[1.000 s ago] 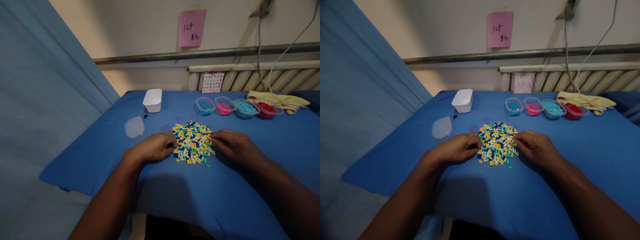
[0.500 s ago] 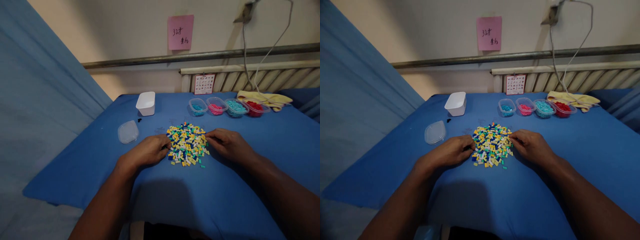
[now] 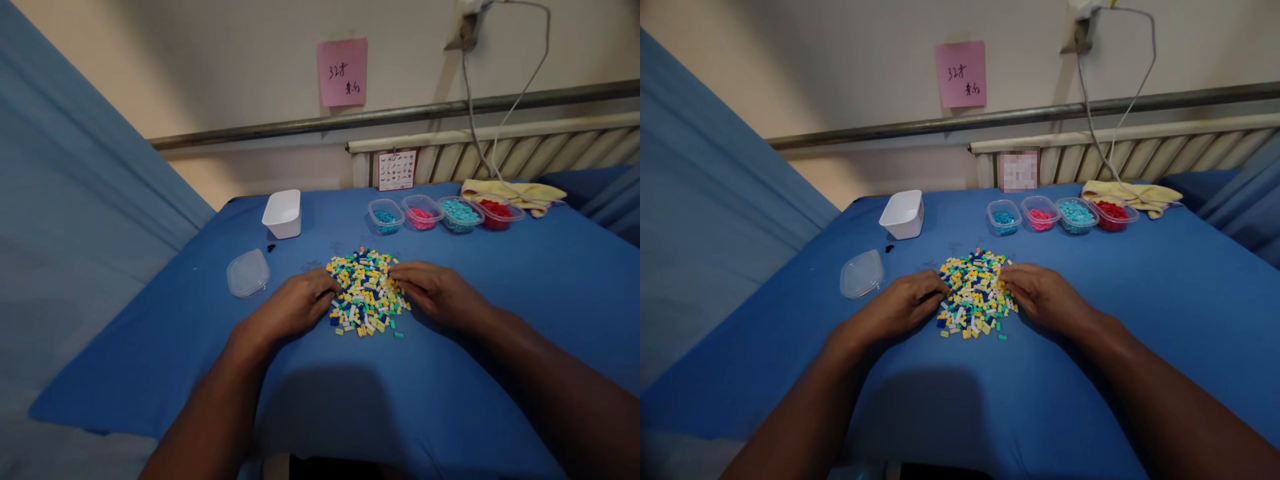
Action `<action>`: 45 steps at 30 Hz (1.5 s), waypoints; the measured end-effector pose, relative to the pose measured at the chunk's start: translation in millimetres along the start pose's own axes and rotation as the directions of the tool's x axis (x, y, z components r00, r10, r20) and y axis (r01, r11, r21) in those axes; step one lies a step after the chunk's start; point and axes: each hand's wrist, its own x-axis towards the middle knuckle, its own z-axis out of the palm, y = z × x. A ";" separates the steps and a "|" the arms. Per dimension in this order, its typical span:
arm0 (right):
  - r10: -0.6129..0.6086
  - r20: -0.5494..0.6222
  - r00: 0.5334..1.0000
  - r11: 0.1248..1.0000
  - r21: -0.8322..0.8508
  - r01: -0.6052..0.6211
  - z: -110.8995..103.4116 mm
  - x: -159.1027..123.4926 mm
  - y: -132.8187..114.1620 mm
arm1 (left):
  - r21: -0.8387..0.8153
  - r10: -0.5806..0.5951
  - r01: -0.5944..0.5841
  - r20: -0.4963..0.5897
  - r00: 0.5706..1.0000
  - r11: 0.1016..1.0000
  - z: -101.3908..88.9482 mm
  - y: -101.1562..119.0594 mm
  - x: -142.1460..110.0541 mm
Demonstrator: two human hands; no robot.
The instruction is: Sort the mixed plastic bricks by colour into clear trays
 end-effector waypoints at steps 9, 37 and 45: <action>0.031 -0.011 0.999 1.000 0.002 -0.031 -2.4 2.3 -8.2 | -0.261 -0.090 0.051 -0.140 0.986 0.964 0.5 9.9 1.3; 0.157 -0.149 0.976 0.987 0.070 -0.148 -4.9 -3.3 5.0 | -0.608 -0.470 0.323 -0.095 0.878 0.726 13.2 -11.0 3.3; 0.385 -0.240 0.891 0.920 0.177 -0.350 10.5 -11.0 35.4 | 0.065 -0.534 0.661 -0.533 0.656 0.747 -30.3 -39.9 -27.7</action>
